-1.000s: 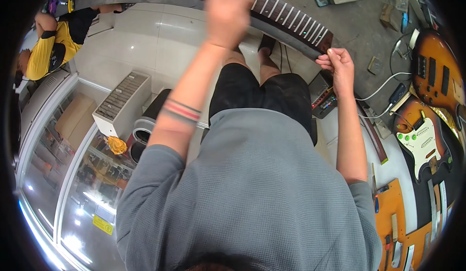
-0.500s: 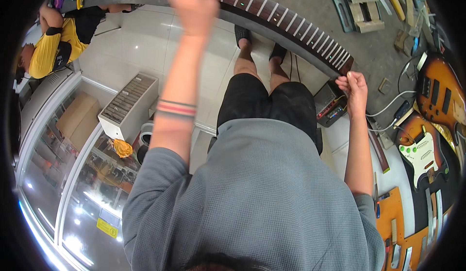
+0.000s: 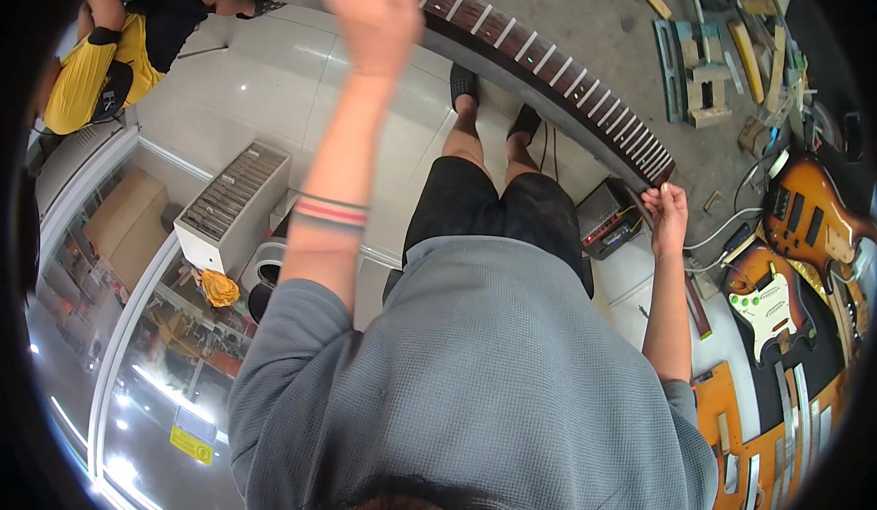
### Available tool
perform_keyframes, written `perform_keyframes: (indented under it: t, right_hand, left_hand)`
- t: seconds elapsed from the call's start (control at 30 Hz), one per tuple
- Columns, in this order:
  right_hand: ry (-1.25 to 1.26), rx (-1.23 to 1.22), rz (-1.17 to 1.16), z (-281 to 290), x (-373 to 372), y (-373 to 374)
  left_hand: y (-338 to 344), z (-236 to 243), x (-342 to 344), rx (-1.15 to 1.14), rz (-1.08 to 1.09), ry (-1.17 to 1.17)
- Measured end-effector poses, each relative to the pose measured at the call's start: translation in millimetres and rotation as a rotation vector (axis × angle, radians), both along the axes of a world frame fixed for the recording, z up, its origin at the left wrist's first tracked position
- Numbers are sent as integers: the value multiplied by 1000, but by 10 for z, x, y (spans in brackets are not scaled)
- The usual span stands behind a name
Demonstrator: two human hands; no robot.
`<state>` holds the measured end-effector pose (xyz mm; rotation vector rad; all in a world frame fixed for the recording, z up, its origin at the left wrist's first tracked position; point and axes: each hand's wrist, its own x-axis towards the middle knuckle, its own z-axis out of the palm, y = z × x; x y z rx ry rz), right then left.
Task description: The person applies liquid onto a block from a bottle, rubs the guitar fretboard with the block, and wipes down the guitar neck with a cloth.
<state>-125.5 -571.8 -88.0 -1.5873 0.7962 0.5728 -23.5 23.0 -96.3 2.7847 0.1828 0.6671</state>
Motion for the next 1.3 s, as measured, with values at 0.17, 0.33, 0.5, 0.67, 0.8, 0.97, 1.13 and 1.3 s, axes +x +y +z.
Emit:
perform_keyframes:
  t: [0.17, 0.33, 0.5, 0.67, 0.8, 0.97, 1.13, 1.3]
  right_hand:
    - [20, -19, -48, 7, -9, 15]
    - [54, -37, -60, 36, 26, 38]
    - [75, -68, -97, 17, 46, 98]
    - [111, -69, -105, 46, 87, 134]
    - [144, -122, -134, 59, 33, 75]
    - [140, -94, -119, 32, 97, 94]
    - [145, -101, -120, 46, 85, 99]
    - [148, -134, -135, 72, 69, 127]
  left_hand:
    - [-1254, 71, -254, -188, -478, -83]
    - [151, 5, 90, -20, -139, -94]
    - [-359, 24, 13, -184, -247, -107]
    - [-1360, 83, -281, -302, -601, -62]
    - [-596, 98, -158, -253, -620, -52]
    - [1019, 75, 132, -94, 0, -176]
    - [640, -46, 110, -156, -47, -202]
    - [1057, 35, 280, -2, 152, -142]
